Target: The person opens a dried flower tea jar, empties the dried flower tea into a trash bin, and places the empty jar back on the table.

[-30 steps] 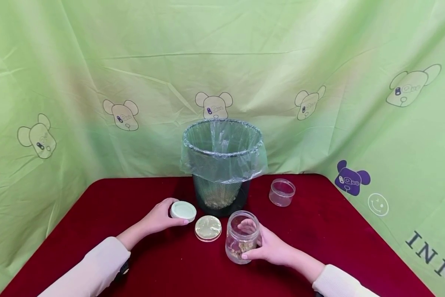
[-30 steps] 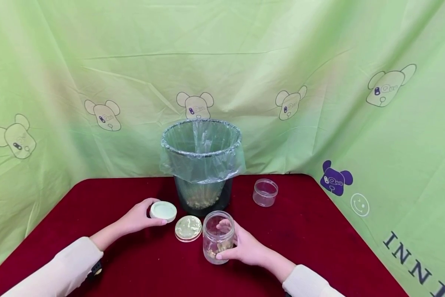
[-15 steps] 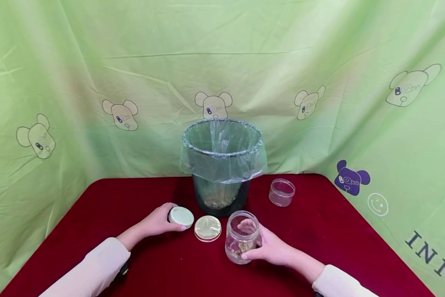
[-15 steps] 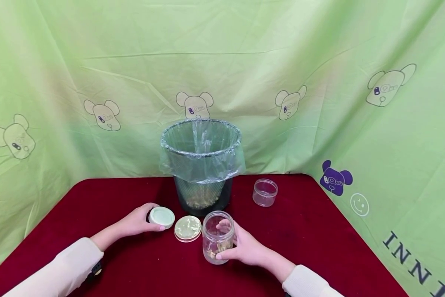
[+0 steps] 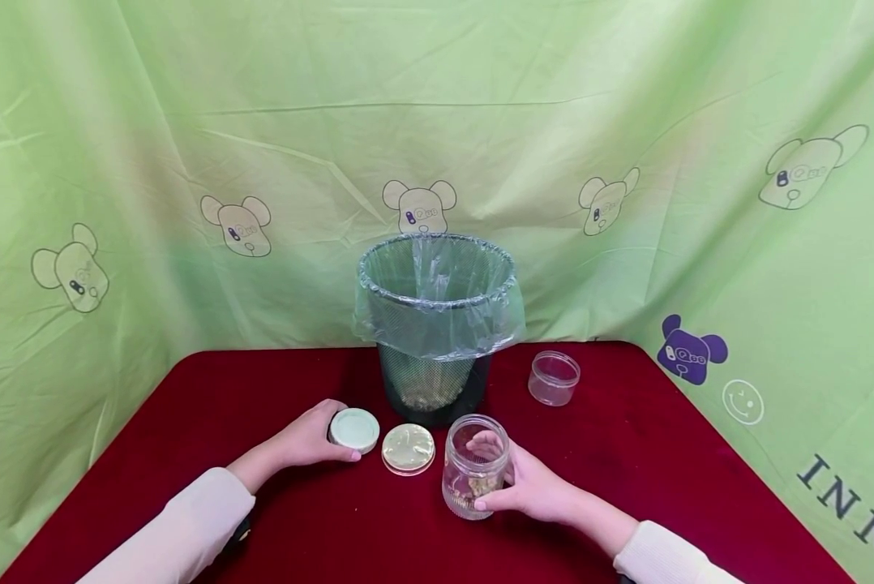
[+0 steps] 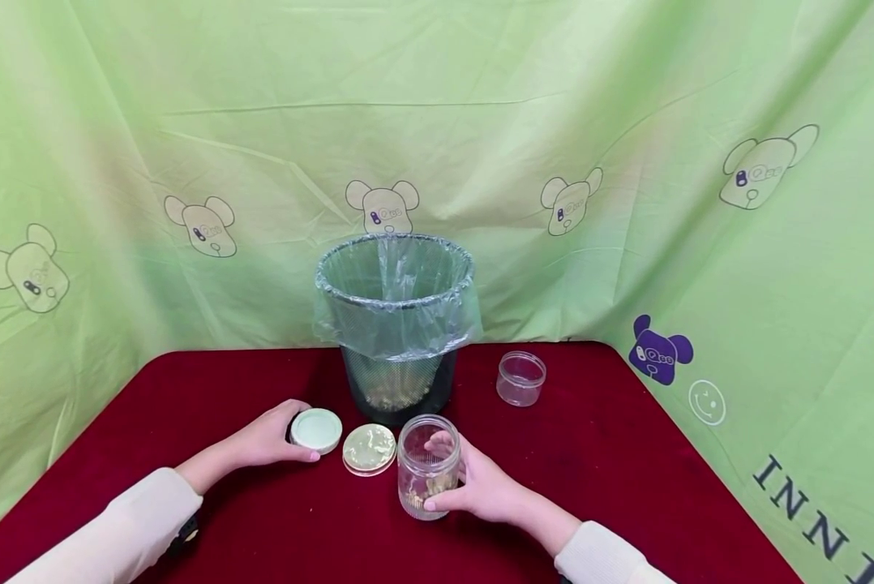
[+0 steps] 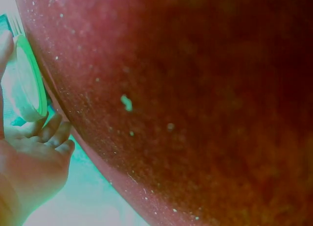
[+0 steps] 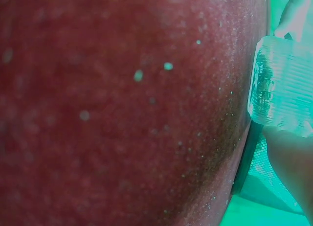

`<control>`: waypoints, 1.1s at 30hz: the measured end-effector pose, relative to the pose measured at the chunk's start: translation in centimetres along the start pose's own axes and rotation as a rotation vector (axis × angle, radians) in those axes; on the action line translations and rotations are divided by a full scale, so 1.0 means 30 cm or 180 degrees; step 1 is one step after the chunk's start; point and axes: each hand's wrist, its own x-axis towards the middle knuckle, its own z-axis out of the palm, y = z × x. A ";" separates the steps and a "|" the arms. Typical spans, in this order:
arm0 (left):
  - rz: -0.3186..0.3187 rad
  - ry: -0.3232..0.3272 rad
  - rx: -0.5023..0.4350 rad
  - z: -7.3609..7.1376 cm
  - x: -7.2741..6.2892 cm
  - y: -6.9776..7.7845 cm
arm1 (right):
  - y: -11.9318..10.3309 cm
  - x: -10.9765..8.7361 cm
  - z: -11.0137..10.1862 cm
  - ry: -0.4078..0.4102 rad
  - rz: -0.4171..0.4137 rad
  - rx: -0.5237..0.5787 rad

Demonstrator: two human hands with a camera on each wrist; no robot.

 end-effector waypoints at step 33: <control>0.0020 -0.0203 0.0271 -0.005 -0.003 0.007 | 0.000 0.001 0.002 -0.0023 -0.0014 0.0093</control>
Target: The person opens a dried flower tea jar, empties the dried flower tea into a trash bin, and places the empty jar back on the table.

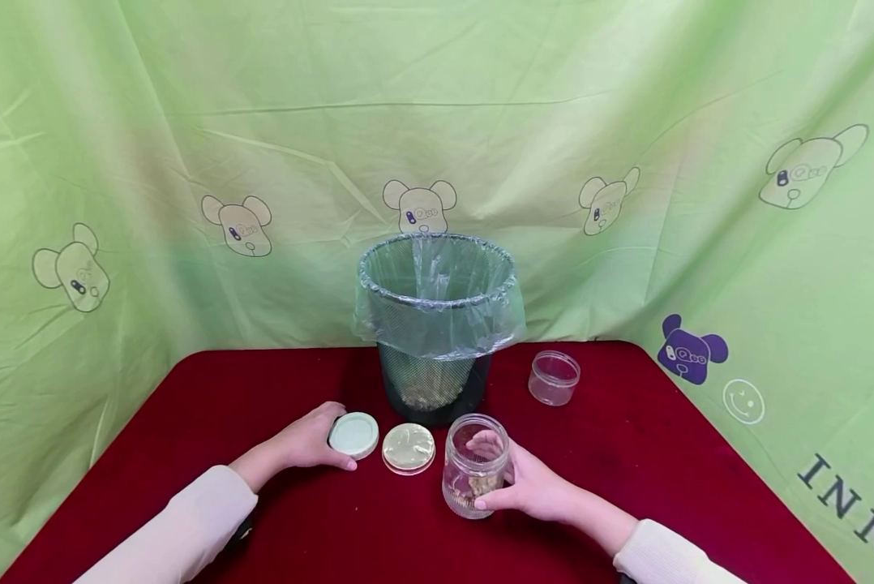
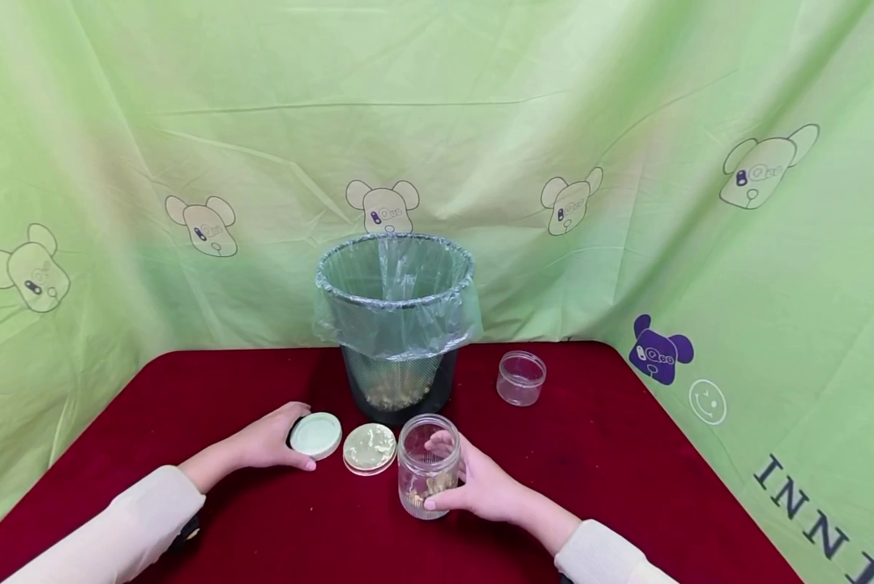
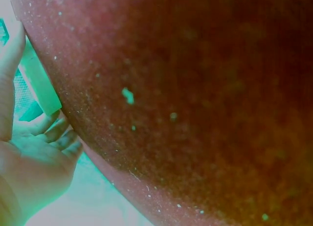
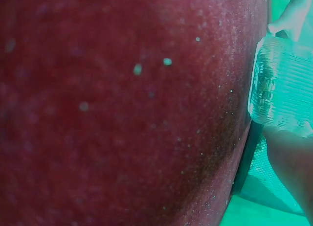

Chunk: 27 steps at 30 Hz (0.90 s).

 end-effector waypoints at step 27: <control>-0.0445 0.1438 -0.1209 -0.172 0.088 0.148 | 0.007 0.000 -0.001 -0.0006 -0.0009 -0.0020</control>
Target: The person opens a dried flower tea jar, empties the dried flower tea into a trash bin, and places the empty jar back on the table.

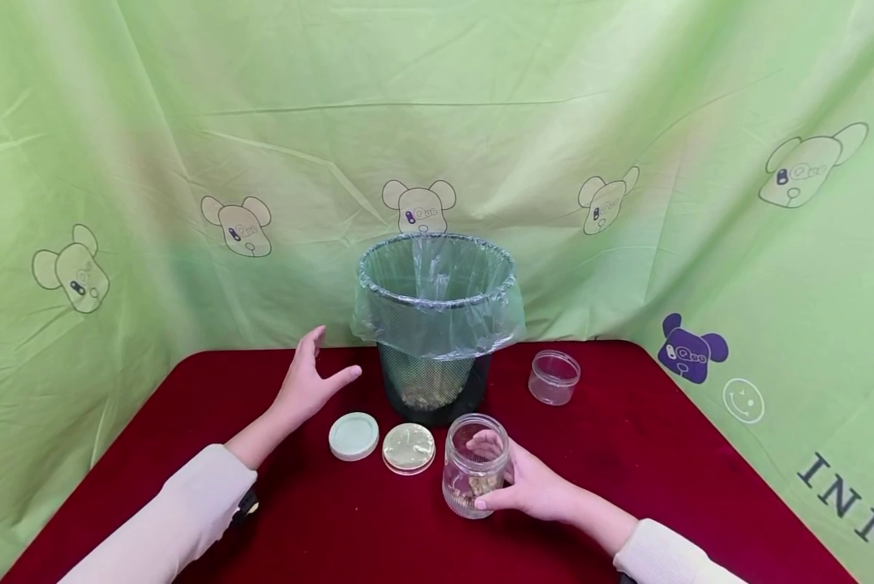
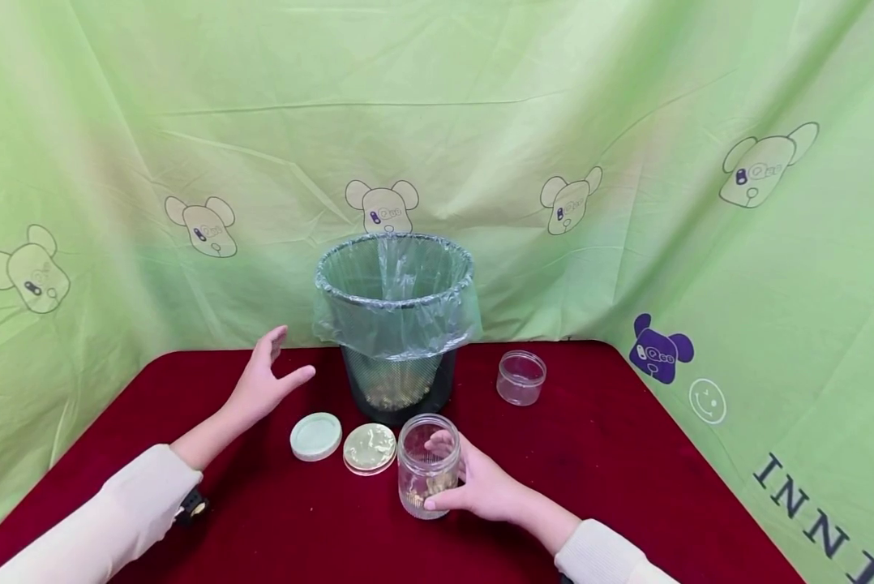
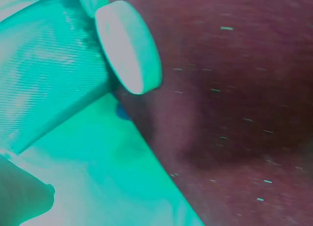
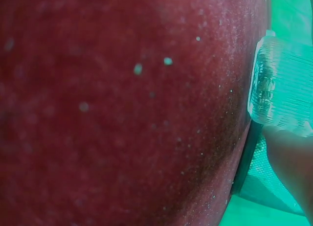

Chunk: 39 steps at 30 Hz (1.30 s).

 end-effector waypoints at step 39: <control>0.0318 0.0098 -0.1300 0.055 0.292 0.234 | 0.010 -0.001 0.002 -0.0036 -0.0099 -0.0008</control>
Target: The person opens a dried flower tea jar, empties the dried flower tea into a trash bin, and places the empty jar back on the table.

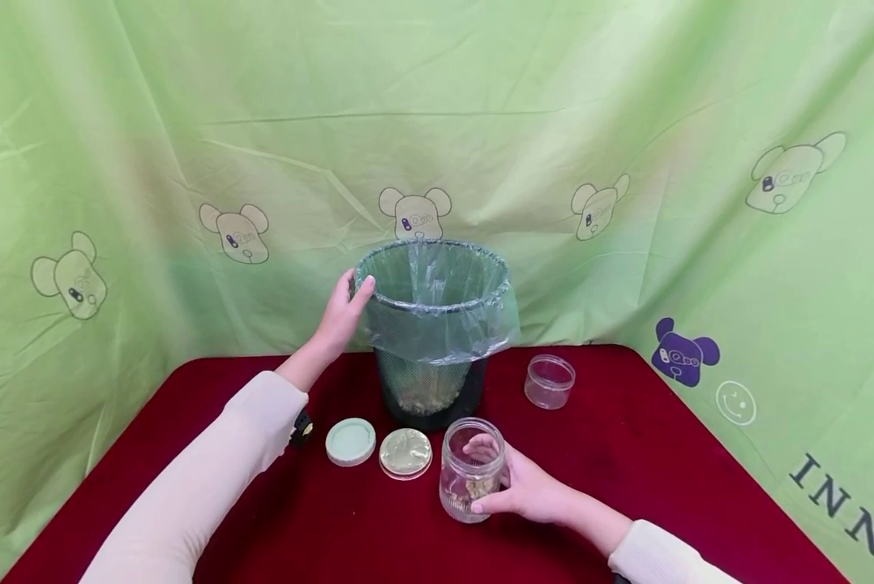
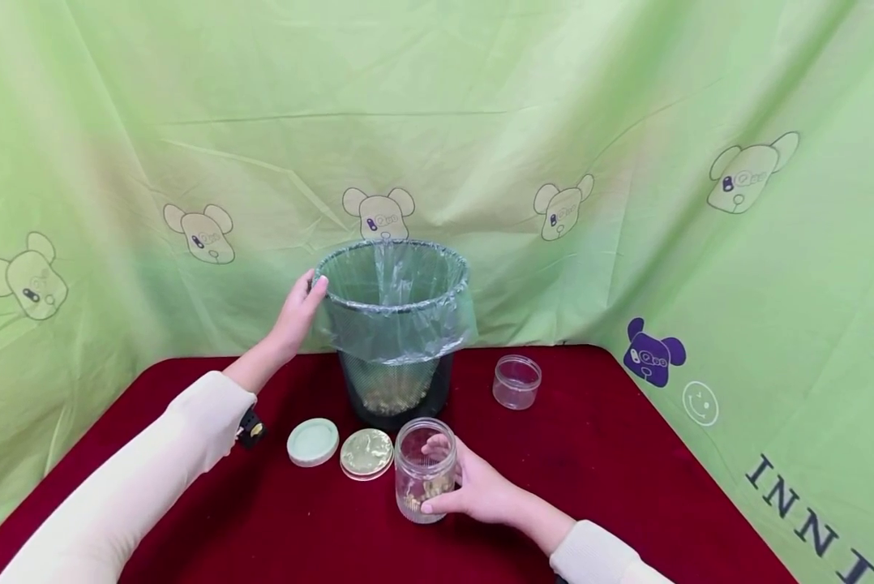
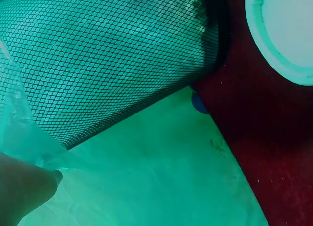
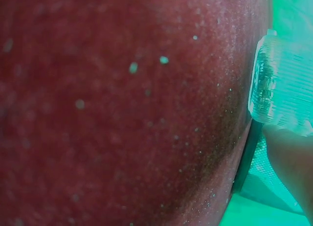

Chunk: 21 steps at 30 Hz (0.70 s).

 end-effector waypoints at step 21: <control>-0.0209 0.0084 -0.0419 0.031 0.021 -0.027 | -0.002 -0.004 0.001 0.0012 0.0025 -0.0011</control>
